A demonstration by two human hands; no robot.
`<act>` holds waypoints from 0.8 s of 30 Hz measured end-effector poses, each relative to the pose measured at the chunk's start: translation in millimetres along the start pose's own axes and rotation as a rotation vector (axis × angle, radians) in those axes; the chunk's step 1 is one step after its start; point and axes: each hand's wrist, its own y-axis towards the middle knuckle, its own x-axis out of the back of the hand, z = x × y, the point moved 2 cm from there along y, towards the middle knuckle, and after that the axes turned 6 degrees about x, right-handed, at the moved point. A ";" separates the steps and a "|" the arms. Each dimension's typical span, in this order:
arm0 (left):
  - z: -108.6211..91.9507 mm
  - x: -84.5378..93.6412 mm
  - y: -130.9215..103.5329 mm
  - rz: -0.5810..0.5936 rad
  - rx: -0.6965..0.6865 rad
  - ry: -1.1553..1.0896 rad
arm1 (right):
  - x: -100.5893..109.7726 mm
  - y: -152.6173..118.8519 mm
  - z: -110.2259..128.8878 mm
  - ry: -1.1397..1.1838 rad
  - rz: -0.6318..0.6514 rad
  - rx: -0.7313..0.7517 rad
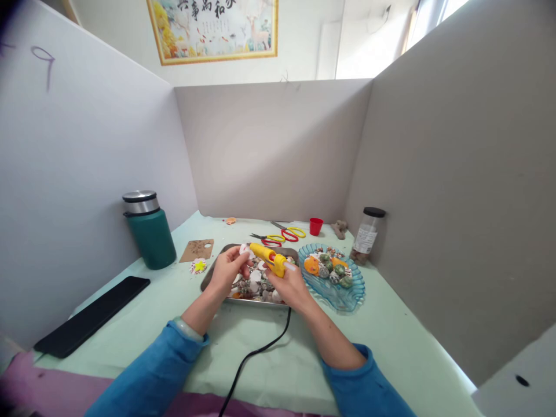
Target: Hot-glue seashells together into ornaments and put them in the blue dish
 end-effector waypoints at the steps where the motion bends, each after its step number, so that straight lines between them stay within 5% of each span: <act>1: -0.2 -0.1 -0.2 0.000 0.003 -0.001 | 0.0 0.1 -0.2 0.001 -0.004 -0.001; 24: 1.8 4.2 3.2 -0.088 -0.019 -0.051 | 1.8 -0.6 1.6 -0.033 -0.035 -0.002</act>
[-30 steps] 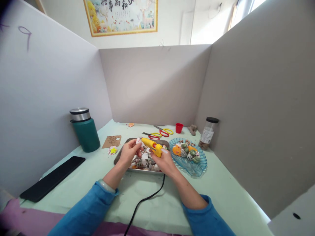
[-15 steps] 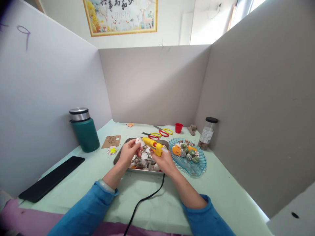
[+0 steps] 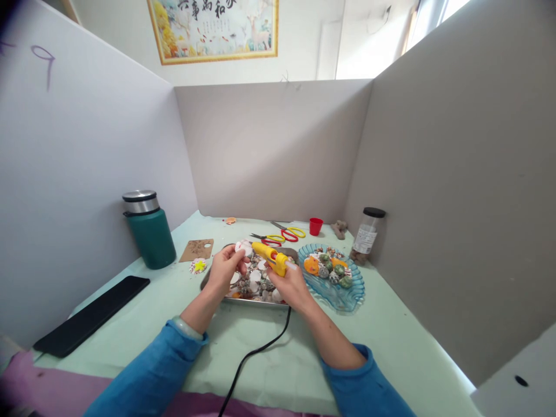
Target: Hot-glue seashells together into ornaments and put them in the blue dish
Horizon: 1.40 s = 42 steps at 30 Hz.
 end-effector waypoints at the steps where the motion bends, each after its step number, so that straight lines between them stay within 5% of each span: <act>1: 0.1 0.6 0.5 -0.010 -0.006 -0.002 | -0.1 0.3 -1.3 -0.003 0.001 0.000; 42: -3.2 -2.7 -5.5 -0.080 -0.157 0.277 | -0.7 0.8 -4.1 -0.014 -0.032 -0.022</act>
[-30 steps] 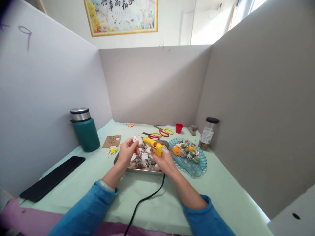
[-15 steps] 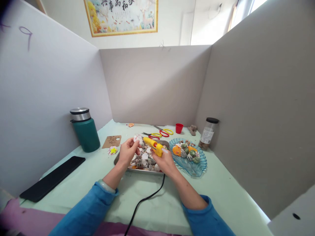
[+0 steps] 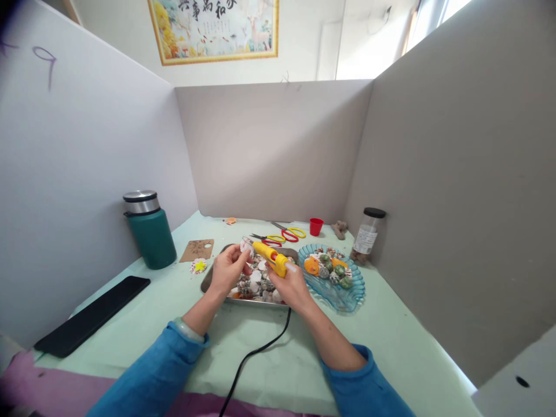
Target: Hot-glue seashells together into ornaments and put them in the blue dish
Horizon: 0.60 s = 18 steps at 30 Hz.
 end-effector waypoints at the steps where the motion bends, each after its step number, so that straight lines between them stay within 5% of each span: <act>1: -1.2 -0.2 -0.9 0.007 0.002 0.013 | 0.3 -0.5 1.1 -0.002 -0.001 0.000; 18: -5.4 -0.2 -3.8 0.064 -0.004 0.166 | 0.8 -3.3 6.9 -0.006 0.034 -0.031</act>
